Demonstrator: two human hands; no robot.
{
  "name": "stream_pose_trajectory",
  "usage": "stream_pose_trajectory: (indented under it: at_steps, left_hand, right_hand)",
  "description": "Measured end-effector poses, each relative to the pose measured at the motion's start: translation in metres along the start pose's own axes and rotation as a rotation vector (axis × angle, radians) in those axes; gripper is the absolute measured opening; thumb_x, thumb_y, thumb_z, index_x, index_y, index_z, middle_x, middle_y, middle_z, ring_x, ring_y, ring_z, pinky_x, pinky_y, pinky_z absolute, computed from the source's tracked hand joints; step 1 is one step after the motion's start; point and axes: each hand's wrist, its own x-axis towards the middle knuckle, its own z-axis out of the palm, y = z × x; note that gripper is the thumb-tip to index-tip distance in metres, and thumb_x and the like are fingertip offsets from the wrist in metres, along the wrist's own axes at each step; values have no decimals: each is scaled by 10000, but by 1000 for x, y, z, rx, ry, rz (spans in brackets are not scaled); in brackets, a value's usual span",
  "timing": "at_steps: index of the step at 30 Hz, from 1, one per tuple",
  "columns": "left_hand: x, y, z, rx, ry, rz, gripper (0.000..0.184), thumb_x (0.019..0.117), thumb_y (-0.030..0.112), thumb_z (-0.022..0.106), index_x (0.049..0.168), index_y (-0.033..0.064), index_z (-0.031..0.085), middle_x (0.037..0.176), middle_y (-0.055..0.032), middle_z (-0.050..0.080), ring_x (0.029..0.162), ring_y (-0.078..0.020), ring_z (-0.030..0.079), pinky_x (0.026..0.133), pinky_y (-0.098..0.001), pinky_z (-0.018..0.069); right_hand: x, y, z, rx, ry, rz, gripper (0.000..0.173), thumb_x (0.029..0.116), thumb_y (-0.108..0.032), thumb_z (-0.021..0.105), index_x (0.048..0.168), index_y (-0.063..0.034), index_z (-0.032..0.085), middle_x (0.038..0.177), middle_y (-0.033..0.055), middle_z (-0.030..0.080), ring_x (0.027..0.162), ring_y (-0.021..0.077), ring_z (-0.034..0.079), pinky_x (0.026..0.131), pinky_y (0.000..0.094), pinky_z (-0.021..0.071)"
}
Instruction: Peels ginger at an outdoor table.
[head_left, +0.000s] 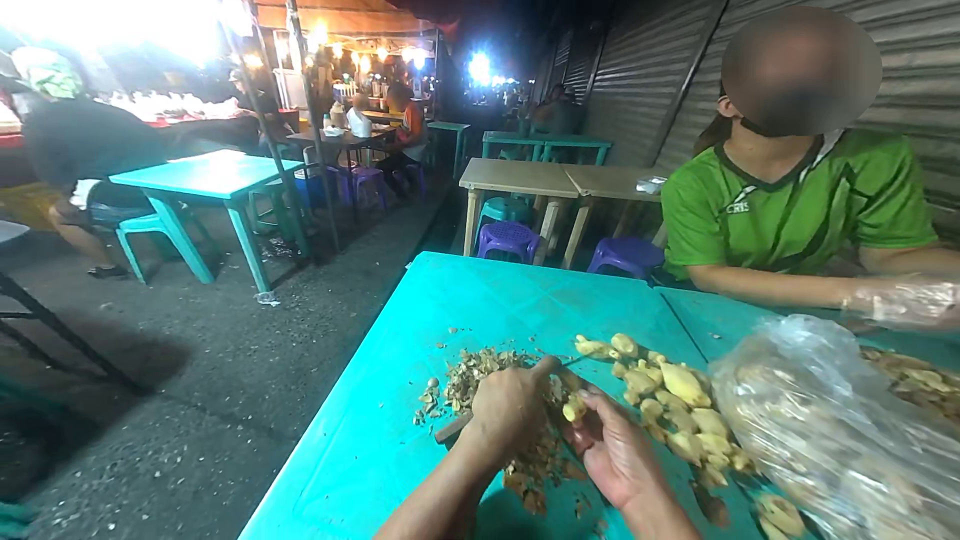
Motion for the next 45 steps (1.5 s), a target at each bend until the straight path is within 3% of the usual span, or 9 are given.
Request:
stream_pose_trajectory:
  at_steps: [4, 9, 16, 21, 27, 30, 34, 42, 45]
  left_hand:
    - [1, -3, -5, -21, 65, -133, 460, 1104, 185, 385, 1543, 312, 437, 1144, -185, 722, 1102, -410, 694, 901, -603, 547]
    - [-1, 4, 2, -33, 0, 27, 516, 1137, 294, 325, 1645, 288, 234, 1114, -214, 718, 1075, -439, 692, 910, -629, 536]
    - [-6, 5, 6, -24, -16, 153, 506, 1143, 300, 298, 1645, 268, 239, 1041, -213, 715, 1021, -432, 699, 888, -622, 538]
    - [-7, 11, 7, -12, -89, 147, 528, 1144, 296, 296, 1659, 248, 189, 1080, -228, 712, 1052, -442, 692, 907, -631, 532]
    - [-12, 16, 7, 27, -105, 140, 555, 1148, 318, 279, 1672, 259, 108, 1059, -221, 714, 1033, -444, 696, 890, -627, 540]
    - [-11, 15, 7, 82, -79, 129, 517, 1141, 259, 310, 1650, 293, 222, 1044, -219, 721, 1021, -449, 700, 863, -626, 546]
    - [-4, 8, 6, 113, -56, 81, 442, 1113, 155, 346, 1522, 283, 454, 1102, -214, 721, 1066, -447, 695, 857, -642, 542]
    - [-4, 0, 4, 25, -11, 47, 341, 1118, 213, 366, 1402, 181, 551, 1105, -212, 716, 1080, -433, 695, 880, -633, 542]
    - [-4, 1, 4, -13, -40, 57, 383, 1137, 269, 322, 1474, 195, 490, 1120, -214, 709, 1093, -429, 690, 900, -630, 539]
  right_hand:
    - [2, 0, 1, 84, 74, 75, 173, 1068, -59, 406, 1004, -39, 566, 685, 45, 583, 480, 85, 530, 438, 197, 463]
    - [1, -8, -5, 245, 8, 211, 341, 1086, -208, 269, 993, -77, 570, 622, 13, 555, 416, 53, 467, 383, 182, 411]
    - [5, -5, -11, 269, -112, 244, 363, 1114, -263, 204, 994, -132, 521, 598, -23, 487, 378, 16, 377, 339, 152, 324]
    - [2, -7, -9, 211, -74, 257, 389, 1108, -259, 199, 920, -116, 507, 571, -23, 464, 367, 19, 357, 325, 150, 291]
    - [3, -6, -9, 149, -41, 209, 357, 1116, -244, 217, 973, -109, 515, 568, -13, 455, 367, 27, 329, 326, 164, 265]
    - [1, -8, -9, 105, -46, 214, 347, 1107, -222, 217, 955, -126, 514, 549, -36, 414, 365, 25, 312, 327, 165, 264]
    - [0, -2, -4, 90, -12, 314, 452, 1122, -301, 218, 797, -140, 489, 516, -46, 394, 358, 26, 310, 331, 164, 270]
    - [0, -6, -9, 286, -136, 488, 549, 1101, -354, 178, 737, -125, 519, 529, -39, 464, 366, 6, 384, 344, 137, 345]
    - [3, -6, -12, 312, -168, 476, 522, 1097, -345, 187, 783, -111, 532, 549, -34, 470, 381, 11, 401, 354, 139, 360]
